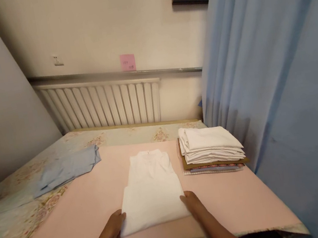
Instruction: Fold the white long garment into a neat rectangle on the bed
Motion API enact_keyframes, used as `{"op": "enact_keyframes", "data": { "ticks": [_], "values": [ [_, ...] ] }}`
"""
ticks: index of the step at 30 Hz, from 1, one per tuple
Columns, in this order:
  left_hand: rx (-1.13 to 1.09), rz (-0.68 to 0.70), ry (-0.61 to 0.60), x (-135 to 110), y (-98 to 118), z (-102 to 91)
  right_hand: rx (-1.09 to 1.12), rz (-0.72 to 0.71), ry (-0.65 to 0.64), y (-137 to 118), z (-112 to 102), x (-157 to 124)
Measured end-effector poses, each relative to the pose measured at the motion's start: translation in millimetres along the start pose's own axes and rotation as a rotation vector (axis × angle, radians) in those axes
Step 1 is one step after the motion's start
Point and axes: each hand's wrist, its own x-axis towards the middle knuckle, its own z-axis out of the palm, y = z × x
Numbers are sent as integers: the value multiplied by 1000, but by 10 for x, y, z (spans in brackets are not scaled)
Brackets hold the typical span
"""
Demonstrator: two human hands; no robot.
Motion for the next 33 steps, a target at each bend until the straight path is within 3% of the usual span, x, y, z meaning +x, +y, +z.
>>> {"op": "enact_keyframes", "data": {
  "ticks": [3,5,8,11,14,16,22,33],
  "values": [
    [116,41,125,-48,70,-71,-69,24,-17,-33,-12,5],
    [231,192,240,-111,171,-36,-109,35,-25,-54,-22,17],
    [478,536,372,-188,376,214,-155,39,-28,-64,-34,27],
    [634,714,311,-164,546,589,-183,28,-26,-52,-40,34],
    [746,754,253,-43,577,866,-200,10,-33,-28,-40,48],
    [795,770,258,48,520,944,-209,-3,-37,-7,-40,62],
    [813,876,359,153,324,929,-221,-58,-30,31,-45,69],
    [826,886,359,140,331,916,-206,-137,-59,-53,-72,-26]
  ]
}}
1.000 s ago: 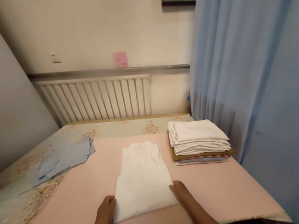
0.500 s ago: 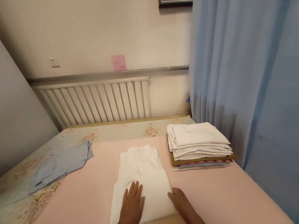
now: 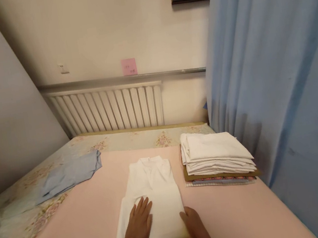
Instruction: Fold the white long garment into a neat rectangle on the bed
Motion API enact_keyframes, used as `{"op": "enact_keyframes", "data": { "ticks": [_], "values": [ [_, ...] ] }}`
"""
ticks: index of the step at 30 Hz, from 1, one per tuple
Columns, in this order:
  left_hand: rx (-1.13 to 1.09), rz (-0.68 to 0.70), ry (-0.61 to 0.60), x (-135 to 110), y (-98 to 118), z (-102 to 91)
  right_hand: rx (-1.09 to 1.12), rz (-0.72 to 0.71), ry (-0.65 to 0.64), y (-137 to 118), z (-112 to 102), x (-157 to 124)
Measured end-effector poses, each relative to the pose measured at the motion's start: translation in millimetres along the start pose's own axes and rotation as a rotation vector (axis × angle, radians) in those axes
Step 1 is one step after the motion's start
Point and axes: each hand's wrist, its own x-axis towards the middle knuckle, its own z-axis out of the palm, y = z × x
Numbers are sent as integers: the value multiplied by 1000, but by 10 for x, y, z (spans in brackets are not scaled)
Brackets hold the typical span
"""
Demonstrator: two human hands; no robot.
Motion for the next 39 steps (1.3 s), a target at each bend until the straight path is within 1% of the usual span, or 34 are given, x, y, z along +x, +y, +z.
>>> {"op": "enact_keyframes", "data": {
  "ticks": [7,11,16,21,26,34,39],
  "values": [
    [-29,-14,-30,1,-1,-19,-27,-12,-28,-23,-33,-20],
    [-37,-18,-29,7,8,-34,-36,-12,-17,-47,-46,-40],
    [-37,-25,-28,13,24,-61,-29,2,3,-5,-23,-31],
    [-48,-25,-36,10,24,-74,-3,-22,0,28,-4,-31],
    [-51,-33,-42,5,38,-76,-25,-2,36,72,17,-14],
    [-70,-33,-11,-32,43,-77,-77,-11,8,84,13,-10],
    [-88,-49,-29,-35,56,-104,-67,-1,10,94,14,-11]
  ]
}}
